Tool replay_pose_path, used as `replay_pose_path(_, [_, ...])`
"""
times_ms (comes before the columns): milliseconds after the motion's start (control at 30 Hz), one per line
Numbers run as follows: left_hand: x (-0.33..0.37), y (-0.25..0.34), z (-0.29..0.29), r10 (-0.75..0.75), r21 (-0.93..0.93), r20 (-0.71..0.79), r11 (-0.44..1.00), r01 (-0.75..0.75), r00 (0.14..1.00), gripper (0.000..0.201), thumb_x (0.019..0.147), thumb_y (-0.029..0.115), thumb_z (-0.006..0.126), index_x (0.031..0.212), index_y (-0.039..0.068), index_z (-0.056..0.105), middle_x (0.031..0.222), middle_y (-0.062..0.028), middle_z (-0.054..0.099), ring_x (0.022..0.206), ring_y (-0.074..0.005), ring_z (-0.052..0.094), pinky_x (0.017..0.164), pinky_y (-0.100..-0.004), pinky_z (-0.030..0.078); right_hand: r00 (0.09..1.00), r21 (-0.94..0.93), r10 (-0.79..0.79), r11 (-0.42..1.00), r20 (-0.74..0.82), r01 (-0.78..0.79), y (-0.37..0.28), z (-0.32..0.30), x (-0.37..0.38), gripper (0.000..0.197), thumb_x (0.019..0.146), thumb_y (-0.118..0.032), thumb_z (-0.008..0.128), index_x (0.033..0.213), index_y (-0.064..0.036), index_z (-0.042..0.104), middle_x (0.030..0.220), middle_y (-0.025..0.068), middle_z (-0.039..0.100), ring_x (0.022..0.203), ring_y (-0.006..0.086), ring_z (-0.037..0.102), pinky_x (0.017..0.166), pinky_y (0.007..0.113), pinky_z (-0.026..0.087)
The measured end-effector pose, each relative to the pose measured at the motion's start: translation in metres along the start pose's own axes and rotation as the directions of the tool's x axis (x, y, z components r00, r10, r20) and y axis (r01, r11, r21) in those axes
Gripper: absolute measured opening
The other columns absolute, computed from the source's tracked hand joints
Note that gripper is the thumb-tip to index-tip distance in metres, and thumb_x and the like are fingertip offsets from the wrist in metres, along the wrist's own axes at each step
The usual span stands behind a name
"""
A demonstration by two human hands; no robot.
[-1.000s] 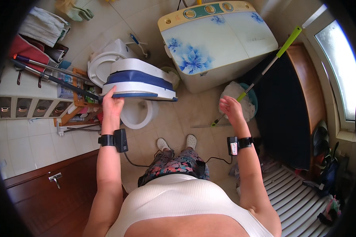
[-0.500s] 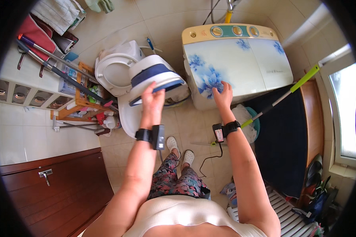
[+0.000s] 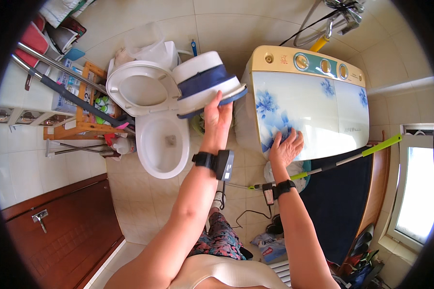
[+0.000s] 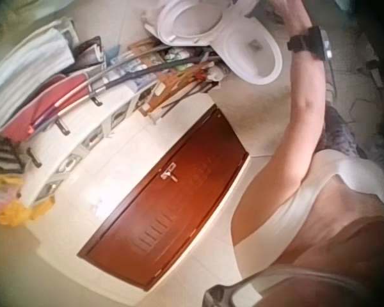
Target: The person empties a mop bucket into the toilet, places the bucket beside the washing machine, and wipes the toilet rim with a cloth. They then mop the tiled floor around the toilet and washing machine using a green-handled mop.
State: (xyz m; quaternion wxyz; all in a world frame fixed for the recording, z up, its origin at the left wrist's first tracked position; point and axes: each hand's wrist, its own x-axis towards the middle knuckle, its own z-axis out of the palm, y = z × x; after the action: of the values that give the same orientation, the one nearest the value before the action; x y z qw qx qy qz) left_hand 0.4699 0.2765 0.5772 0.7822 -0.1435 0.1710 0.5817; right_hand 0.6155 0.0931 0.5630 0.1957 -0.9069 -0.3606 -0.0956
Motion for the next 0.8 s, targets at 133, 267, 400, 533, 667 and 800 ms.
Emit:
replay_pose_path(133, [0.075, 0.002, 0.005, -0.087, -0.054, -0.013, 0.995, 0.086, 0.996, 0.023, 0.089, -0.003, 0.058, 0.111, 0.001, 0.058, 0.113, -0.0092, 0.062, 0.108, -0.0246, 0.058, 0.101, -0.0437, 0.045, 0.999, -0.062, -0.004, 0.998, 0.054, 0.007, -0.004, -0.001, 0.002, 0.053, 0.089, -0.032, 0.057, 0.13, -0.0039, 0.041, 0.139, 0.0188, 0.032, 0.126, 0.0407, 0.03, 0.104, 0.052, 0.027])
replay_pose_path(267, [0.147, 0.011, 0.007, -0.101, 0.126, 0.016, 0.987, 0.098, 0.995, 0.012, 0.091, 0.006, 0.06, 0.103, 0.002, 0.058, 0.107, -0.0107, 0.064, 0.103, -0.024, 0.06, 0.094, -0.0417, 0.048, 0.993, -0.067, 0.024, 0.998, 0.112, -0.017, -0.006, 0.001, 0.004, 0.053, 0.09, -0.031, 0.055, 0.131, -0.0022, 0.04, 0.14, 0.0197, 0.03, 0.128, 0.0421, 0.028, 0.105, 0.053, 0.024])
replay_pose_path(400, [0.203, 0.004, -0.012, -0.107, 0.193, 0.021, 0.976, 0.101, 0.994, 0.016, 0.089, 0.008, 0.063, 0.103, 0.004, 0.059, 0.101, -0.0076, 0.063, 0.097, -0.0224, 0.06, 0.09, -0.0388, 0.046, 0.99, -0.082, 0.025, 0.997, 0.137, -0.014, -0.007, 0.002, 0.005, 0.051, 0.091, -0.029, 0.053, 0.131, -0.0011, 0.04, 0.141, 0.0208, 0.029, 0.128, 0.0425, 0.027, 0.106, 0.056, 0.021])
replay_pose_path(533, [0.243, -0.006, -0.06, -0.145, 0.251, -0.01, 0.957, 0.143, 0.989, 0.019, 0.091, 0.01, 0.06, 0.108, 0.001, 0.057, 0.107, -0.0101, 0.061, 0.101, -0.0252, 0.058, 0.094, -0.04, 0.045, 0.984, -0.092, 0.038, 0.996, 0.176, -0.022, -0.007, 0.003, 0.006, 0.052, 0.092, -0.029, 0.051, 0.132, -0.0009, 0.037, 0.143, 0.0201, 0.026, 0.13, 0.042, 0.024, 0.105, 0.056, 0.021])
replay_pose_path(667, [0.275, -0.019, -0.112, -0.048, 0.487, -0.005, 0.872, 0.045, 0.999, 0.027, 0.096, 0.014, 0.054, 0.115, -0.004, 0.055, 0.116, -0.0125, 0.059, 0.106, -0.0259, 0.055, 0.099, -0.0401, 0.041, 0.98, -0.101, 0.041, 0.995, 0.196, -0.021, -0.007, 0.003, 0.007, 0.051, 0.092, -0.028, 0.05, 0.132, 0.0006, 0.036, 0.143, 0.0191, 0.024, 0.128, 0.0414, 0.026, 0.104, 0.054, 0.023])
replay_pose_path(800, [0.294, -0.022, -0.136, -0.1, 0.459, -0.1, 0.878, 0.135, 0.99, 0.03, 0.096, 0.017, 0.055, 0.119, -0.002, 0.053, 0.12, -0.0117, 0.057, 0.112, -0.0243, 0.051, 0.105, -0.04, 0.034, 0.979, -0.128, 0.012, 0.992, 0.201, 0.014, -0.007, 0.004, 0.007, 0.05, 0.092, -0.026, 0.048, 0.132, 0.0015, 0.036, 0.143, 0.0216, 0.024, 0.124, 0.0414, 0.029, 0.102, 0.054, 0.024])
